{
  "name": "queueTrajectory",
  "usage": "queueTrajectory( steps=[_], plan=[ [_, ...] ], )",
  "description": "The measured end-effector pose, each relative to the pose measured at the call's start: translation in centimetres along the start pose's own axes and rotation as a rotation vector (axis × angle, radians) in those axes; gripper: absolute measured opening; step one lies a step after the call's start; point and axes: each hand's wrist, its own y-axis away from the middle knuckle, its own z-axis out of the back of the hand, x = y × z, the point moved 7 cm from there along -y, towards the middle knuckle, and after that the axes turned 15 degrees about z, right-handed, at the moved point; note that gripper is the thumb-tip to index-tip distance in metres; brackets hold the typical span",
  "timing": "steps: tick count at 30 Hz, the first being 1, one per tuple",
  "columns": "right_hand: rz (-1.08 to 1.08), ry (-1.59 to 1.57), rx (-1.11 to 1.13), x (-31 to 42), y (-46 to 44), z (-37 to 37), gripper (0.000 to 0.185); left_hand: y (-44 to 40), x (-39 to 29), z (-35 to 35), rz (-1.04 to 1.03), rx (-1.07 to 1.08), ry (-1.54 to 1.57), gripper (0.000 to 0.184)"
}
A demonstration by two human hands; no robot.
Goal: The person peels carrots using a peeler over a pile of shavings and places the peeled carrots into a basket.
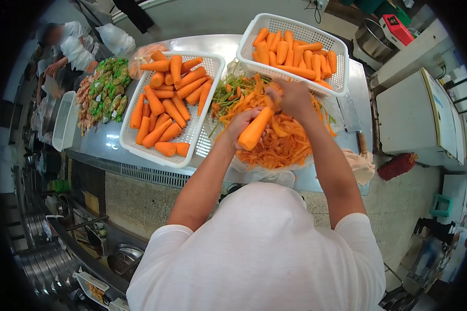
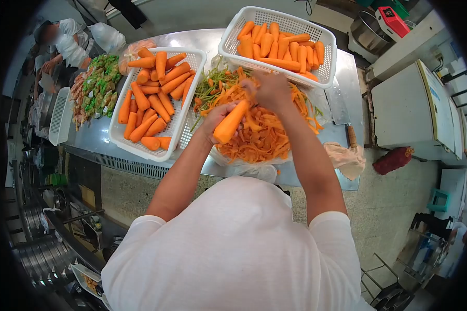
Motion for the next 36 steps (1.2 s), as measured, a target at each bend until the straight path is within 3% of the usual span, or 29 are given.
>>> queueTrajectory(
  steps=[1,3,5,7,10,11,12,13,14,19,24,26,27,29,32,34,36],
  plan=[
    [-0.203,0.101,0.022,-2.5,0.5,0.6,0.039,0.3,0.1,-0.9,0.001,0.07,0.035,0.034],
    [-0.228,0.047,-0.015,-3.2,1.2,1.0,0.039,0.5,-0.3,-1.9,-0.009,0.143,0.067,0.034],
    [-0.244,-0.015,-0.035,-1.2,1.7,1.6,0.039,0.3,-0.3,-1.3,-0.086,0.054,0.126,0.032],
    [0.088,-0.028,-0.059,6.1,1.1,2.4,0.042,0.5,-0.5,-1.5,-0.09,0.007,0.167,0.032],
    [0.171,-0.234,0.133,9.4,0.7,1.3,0.045,0.4,-1.0,-1.5,-0.12,0.006,0.158,0.033],
    [0.163,-0.24,0.131,8.4,0.6,0.9,0.045,0.6,-0.9,-1.8,-0.152,0.057,0.124,0.034],
    [-0.027,-0.176,0.123,4.3,0.2,0.5,0.047,0.7,-0.8,-1.1,-0.15,0.056,0.123,0.034],
    [-0.215,-0.106,0.11,0.2,0.2,0.3,0.05,0.8,-0.5,-1.1,-0.075,0.183,0.084,0.035],
    [-0.232,-0.009,0.047,-2.6,0.7,0.4,0.052,1.0,0.1,-1.5,0.003,0.308,0.048,0.036],
    [-0.346,0.007,0.006,-6.5,2.9,0.0,0.056,1.6,-0.4,-2.7,-0.126,0.053,0.182,0.038],
    [-0.269,-0.124,-0.008,-0.1,2.9,1.9,0.049,1.1,0.0,-0.3,-0.121,0.026,0.167,0.04],
    [-0.044,-0.2,-0.021,4.8,2.7,1.5,0.045,0.5,0.6,0.1,-0.05,0.071,0.137,0.04],
    [-0.053,-0.199,-0.024,6.4,2.8,1.5,0.045,0.8,0.6,-1.1,-0.042,0.072,0.134,0.04],
    [0.287,-0.167,0.003,11.0,2.4,1.8,0.043,1.8,0.8,-3.1,0.036,-0.105,0.27,0.038],
    [0.143,-0.095,-0.089,5.3,1.8,1.2,0.043,0.9,1.2,-0.8,0.024,0.084,0.011,0.036],
    [-0.107,-0.152,-0.012,-0.7,1.6,0.7,0.045,1.7,0.9,-1.8,0.023,0.086,-0.039,0.039],
    [-0.232,0.024,0.034,-4.3,2.4,1.5,0.047,2.6,1.2,-3.0,0.033,0.091,-0.085,0.043]
  ],
)
